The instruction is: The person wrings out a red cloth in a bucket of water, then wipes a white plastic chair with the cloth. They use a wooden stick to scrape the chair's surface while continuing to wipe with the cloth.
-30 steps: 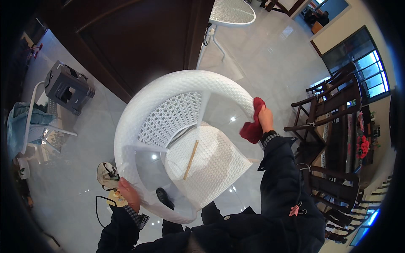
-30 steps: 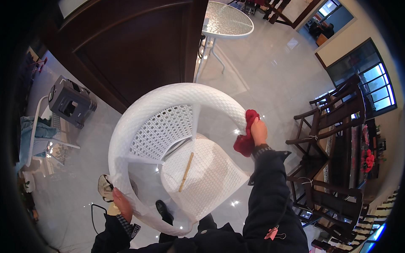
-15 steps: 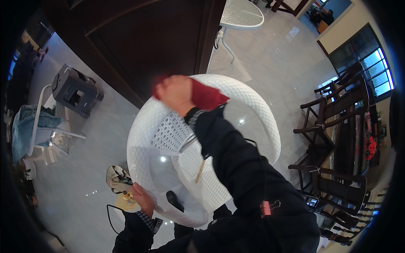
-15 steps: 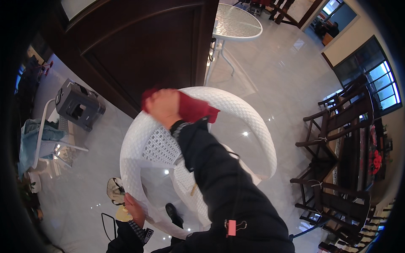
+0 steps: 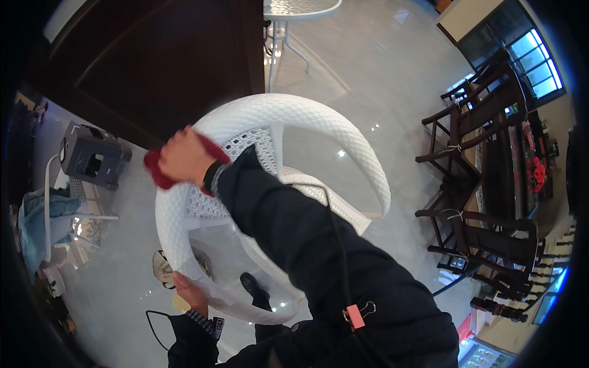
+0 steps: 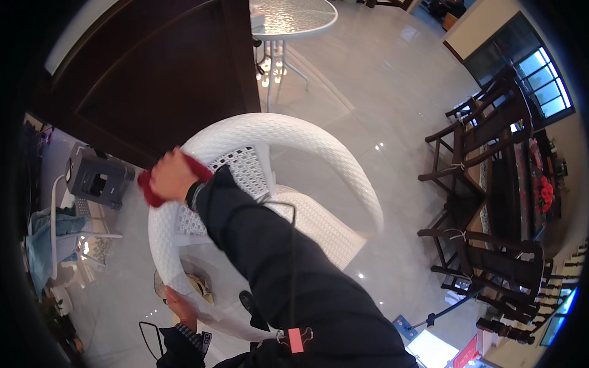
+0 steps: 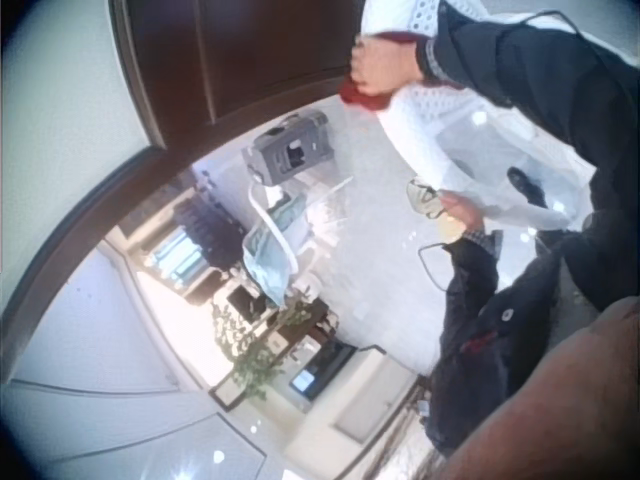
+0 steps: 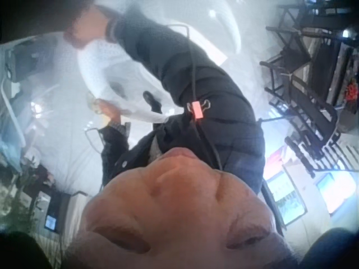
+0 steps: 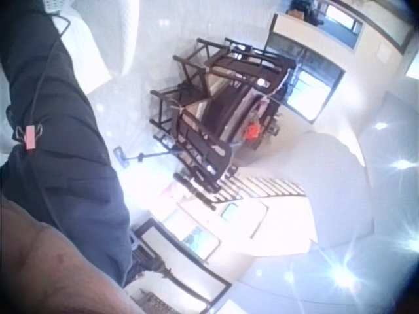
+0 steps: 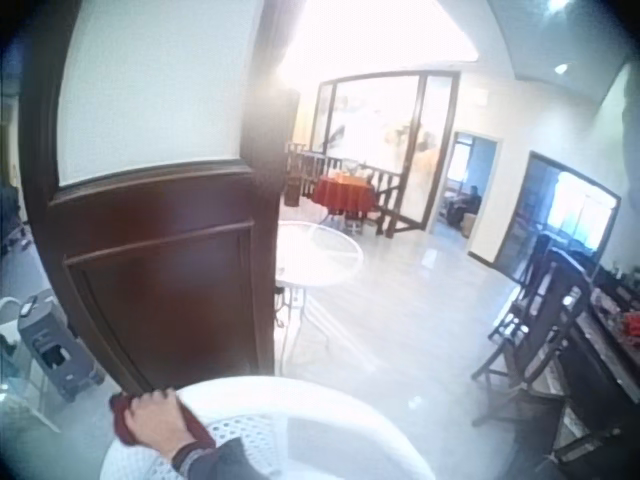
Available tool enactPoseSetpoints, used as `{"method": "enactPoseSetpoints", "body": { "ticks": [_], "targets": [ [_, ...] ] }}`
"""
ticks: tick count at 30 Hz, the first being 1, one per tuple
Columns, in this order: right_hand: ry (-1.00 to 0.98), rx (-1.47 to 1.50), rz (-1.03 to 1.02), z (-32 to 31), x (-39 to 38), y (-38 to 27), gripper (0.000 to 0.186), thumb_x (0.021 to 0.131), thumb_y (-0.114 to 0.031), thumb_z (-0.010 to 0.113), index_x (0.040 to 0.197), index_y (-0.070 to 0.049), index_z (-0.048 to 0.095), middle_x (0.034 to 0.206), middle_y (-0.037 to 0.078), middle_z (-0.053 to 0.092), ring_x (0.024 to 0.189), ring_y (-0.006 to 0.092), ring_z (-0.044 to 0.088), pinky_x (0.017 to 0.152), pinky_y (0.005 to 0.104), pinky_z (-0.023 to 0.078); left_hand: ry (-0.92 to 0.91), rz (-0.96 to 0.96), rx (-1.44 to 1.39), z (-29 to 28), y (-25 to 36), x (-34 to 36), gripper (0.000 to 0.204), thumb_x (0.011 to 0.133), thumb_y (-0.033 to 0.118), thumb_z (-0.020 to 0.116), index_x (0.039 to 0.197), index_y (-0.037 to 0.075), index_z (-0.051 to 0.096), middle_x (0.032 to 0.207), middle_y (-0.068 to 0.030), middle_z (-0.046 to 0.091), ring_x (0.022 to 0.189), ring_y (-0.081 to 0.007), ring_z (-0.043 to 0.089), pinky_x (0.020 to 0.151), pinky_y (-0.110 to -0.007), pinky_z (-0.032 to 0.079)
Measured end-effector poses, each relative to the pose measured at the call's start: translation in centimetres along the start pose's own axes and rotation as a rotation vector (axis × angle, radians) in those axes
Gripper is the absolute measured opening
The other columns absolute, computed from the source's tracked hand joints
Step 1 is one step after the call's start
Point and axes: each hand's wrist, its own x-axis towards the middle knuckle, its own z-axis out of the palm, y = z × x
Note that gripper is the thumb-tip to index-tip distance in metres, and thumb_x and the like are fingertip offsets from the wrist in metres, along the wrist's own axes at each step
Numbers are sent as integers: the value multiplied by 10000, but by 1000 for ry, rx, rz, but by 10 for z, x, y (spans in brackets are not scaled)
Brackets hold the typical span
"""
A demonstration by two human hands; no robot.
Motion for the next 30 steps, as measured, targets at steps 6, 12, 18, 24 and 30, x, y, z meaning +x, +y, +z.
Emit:
{"method": "enactPoseSetpoints", "body": {
  "ticks": [6,12,18,24,30],
  "targets": [
    [51,-129,511,-54,-48,143,472,940,-463,461,1005,-75,722,997,107,702,983,298,616,911,542,378,-30,18,-328,3,-2,3,627,1071,455,346,1355,-89,477,1309,-188,564,1183,-280,543,1025,-374,420],
    [110,-60,936,-109,-166,223,496,948,-467,470,918,-40,719,953,212,717,875,407,696,768,540,532,14,86,-167,0,-14,9,617,1074,432,344,1363,-97,471,1352,-223,533,1237,-309,517,1060,-378,390],
    [91,-81,1307,-136,-289,220,560,968,-521,442,982,-9,669,976,236,704,924,445,672,838,533,518,22,92,-71,0,-27,16,599,1077,407,337,1375,-98,463,1361,-246,527,1248,-332,514,1064,-383,389],
    [188,-210,1444,-114,-422,187,457,965,-457,496,1098,-39,629,1030,204,684,959,423,652,836,523,506,49,81,-145,5,-38,26,582,1081,384,331,1361,-103,482,1354,-249,537,1239,-341,525,1060,-391,397],
    [182,-111,1674,-90,-553,143,474,1031,-411,344,1150,-67,647,995,222,703,933,469,647,766,545,507,-1,125,-121,2,-39,27,616,1080,416,345,1363,-118,468,1354,-236,543,1231,-306,523,1070,-366,387]
  ]
}}
